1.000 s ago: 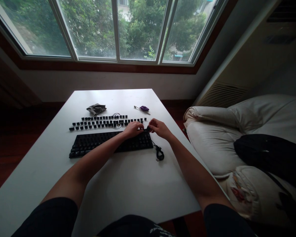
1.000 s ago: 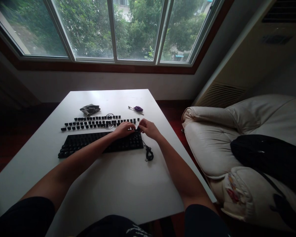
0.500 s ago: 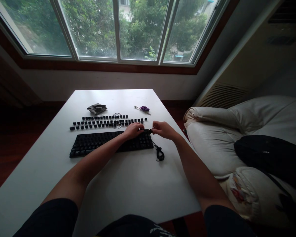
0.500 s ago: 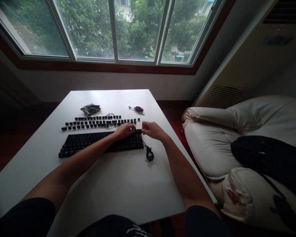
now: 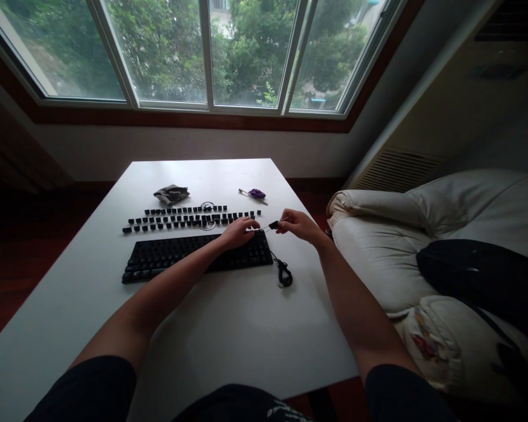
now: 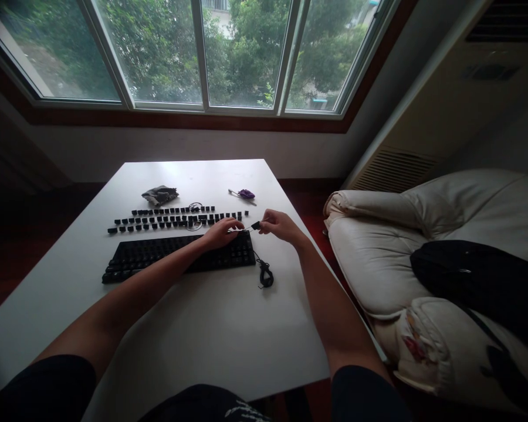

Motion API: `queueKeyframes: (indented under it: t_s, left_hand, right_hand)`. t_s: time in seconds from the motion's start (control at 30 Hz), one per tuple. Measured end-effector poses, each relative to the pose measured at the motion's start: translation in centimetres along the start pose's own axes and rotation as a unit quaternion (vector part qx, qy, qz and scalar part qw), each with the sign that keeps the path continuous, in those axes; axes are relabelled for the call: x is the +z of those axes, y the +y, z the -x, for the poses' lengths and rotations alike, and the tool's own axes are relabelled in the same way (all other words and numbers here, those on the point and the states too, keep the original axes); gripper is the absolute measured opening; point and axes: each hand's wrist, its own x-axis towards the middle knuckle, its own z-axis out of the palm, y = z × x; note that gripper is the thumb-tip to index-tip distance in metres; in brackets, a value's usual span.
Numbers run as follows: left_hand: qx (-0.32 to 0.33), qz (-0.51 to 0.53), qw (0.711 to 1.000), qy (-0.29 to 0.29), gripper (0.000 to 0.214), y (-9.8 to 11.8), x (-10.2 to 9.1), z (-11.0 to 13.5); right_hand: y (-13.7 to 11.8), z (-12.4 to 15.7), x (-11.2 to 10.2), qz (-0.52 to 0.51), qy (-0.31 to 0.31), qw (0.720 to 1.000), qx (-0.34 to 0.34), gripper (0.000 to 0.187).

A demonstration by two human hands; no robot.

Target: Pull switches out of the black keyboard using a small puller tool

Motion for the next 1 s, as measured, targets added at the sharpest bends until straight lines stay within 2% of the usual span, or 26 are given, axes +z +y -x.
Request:
queueKeyframes:
  t_s: [0.17, 0.33, 0.57, 0.67, 0.8, 0.9, 1.0]
  left_hand:
    - [0.010, 0.082, 0.997, -0.001, 0.030, 0.8, -0.1, -0.3]
    - [-0.001, 0.059, 0.998, -0.004, 0.027, 1.3, -0.2, -0.3]
    - [-0.002, 0.054, 0.999, 0.009, 0.033, 1.6, 0.3, -0.3]
    - [-0.022, 0.118, 0.992, -0.026, 0.034, 1.6, 0.6, -0.5]
    - [-0.090, 0.251, 0.962, -0.057, 0.041, 1.4, 0.9, -1.0]
    - [-0.102, 0.270, 0.957, -0.028, 0.038, 0.9, 1.0, -1.6]
    - [-0.104, 0.196, 0.975, 0.030, 0.028, 0.4, 1.0, -2.3]
  right_hand:
    - [-0.7, 0.2, 0.3, 0.017, 0.015, 0.999, -0.022, 0.033]
    - [-1.4, 0.5, 0.6, 0.026, -0.001, 0.999, -0.033, 0.033]
    - [-1.2, 0.4, 1.0, 0.038, -0.011, 0.998, -0.045, 0.029]
    - [-1.2, 0.4, 0.8, 0.031, -0.014, 0.998, -0.045, 0.029]
    - [-1.6, 0.6, 0.2, 0.008, -0.014, 0.999, -0.032, 0.033]
    - [-1.7, 0.8, -0.1, -0.011, -0.039, 0.999, -0.018, 0.035]
    - [-1.4, 0.7, -0.4, -0.006, -0.057, 0.998, -0.009, 0.034]
